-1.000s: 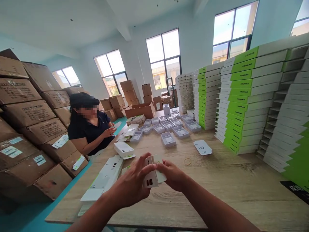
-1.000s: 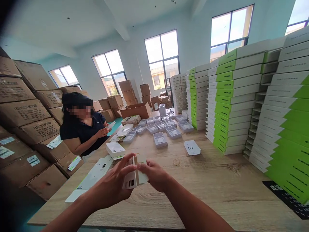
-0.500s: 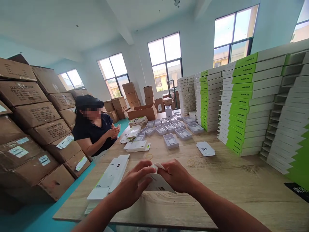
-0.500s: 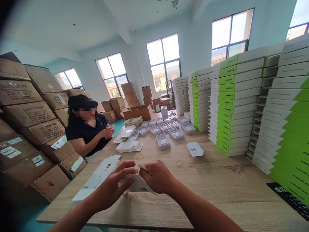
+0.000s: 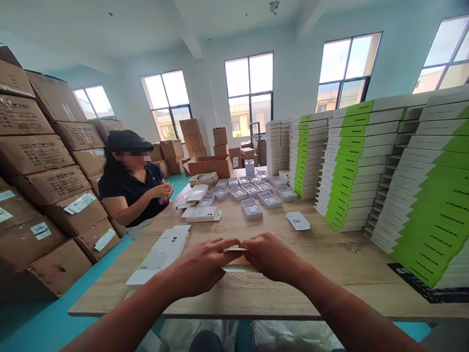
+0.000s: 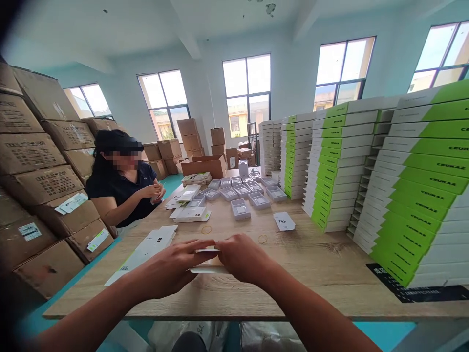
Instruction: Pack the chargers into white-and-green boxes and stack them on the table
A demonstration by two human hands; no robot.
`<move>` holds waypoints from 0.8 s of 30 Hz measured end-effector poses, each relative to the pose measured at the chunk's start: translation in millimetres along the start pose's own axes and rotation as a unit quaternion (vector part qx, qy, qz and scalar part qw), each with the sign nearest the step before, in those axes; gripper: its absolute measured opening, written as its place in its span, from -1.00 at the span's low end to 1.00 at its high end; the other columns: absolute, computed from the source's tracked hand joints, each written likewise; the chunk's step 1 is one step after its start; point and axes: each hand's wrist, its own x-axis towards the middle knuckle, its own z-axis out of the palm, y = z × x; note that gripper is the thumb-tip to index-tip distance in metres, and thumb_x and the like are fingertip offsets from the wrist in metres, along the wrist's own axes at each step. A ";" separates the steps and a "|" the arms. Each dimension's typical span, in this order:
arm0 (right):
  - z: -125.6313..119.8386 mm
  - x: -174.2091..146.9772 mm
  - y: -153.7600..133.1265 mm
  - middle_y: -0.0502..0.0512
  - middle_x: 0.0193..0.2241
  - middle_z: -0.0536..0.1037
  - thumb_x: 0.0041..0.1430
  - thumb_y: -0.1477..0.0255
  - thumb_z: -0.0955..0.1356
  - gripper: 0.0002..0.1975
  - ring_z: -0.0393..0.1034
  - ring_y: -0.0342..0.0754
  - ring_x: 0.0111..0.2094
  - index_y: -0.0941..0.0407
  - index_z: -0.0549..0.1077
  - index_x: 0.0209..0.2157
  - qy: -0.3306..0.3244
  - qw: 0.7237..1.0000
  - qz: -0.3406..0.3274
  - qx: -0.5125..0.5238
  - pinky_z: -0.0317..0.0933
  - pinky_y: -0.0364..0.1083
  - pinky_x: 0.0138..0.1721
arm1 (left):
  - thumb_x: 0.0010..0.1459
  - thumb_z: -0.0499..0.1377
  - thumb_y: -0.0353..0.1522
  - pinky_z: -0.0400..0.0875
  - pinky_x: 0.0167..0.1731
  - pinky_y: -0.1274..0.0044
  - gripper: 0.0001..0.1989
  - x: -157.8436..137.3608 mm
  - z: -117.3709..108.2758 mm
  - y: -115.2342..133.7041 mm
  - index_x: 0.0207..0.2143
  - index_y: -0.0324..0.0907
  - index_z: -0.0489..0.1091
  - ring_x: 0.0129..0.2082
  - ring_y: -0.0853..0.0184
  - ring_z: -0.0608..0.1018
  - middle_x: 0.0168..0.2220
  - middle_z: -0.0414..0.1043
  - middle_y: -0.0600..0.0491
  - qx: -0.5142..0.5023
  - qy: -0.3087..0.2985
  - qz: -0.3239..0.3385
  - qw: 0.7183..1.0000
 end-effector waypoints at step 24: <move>59.1 -37.5 -52.3 0.09 -0.19 0.58 0.03 0.28 0.49 -0.77 0.41 -0.04 -0.22 0.12 0.49 -0.52 0.301 0.771 0.249 0.503 0.28 -0.11 -0.20 | 0.38 0.13 -0.44 0.56 -0.14 0.48 -0.73 -17.2 87.0 0.4 0.02 -0.03 0.12 -0.04 0.30 0.59 0.05 0.35 -0.06 -0.068 0.300 0.025 0.951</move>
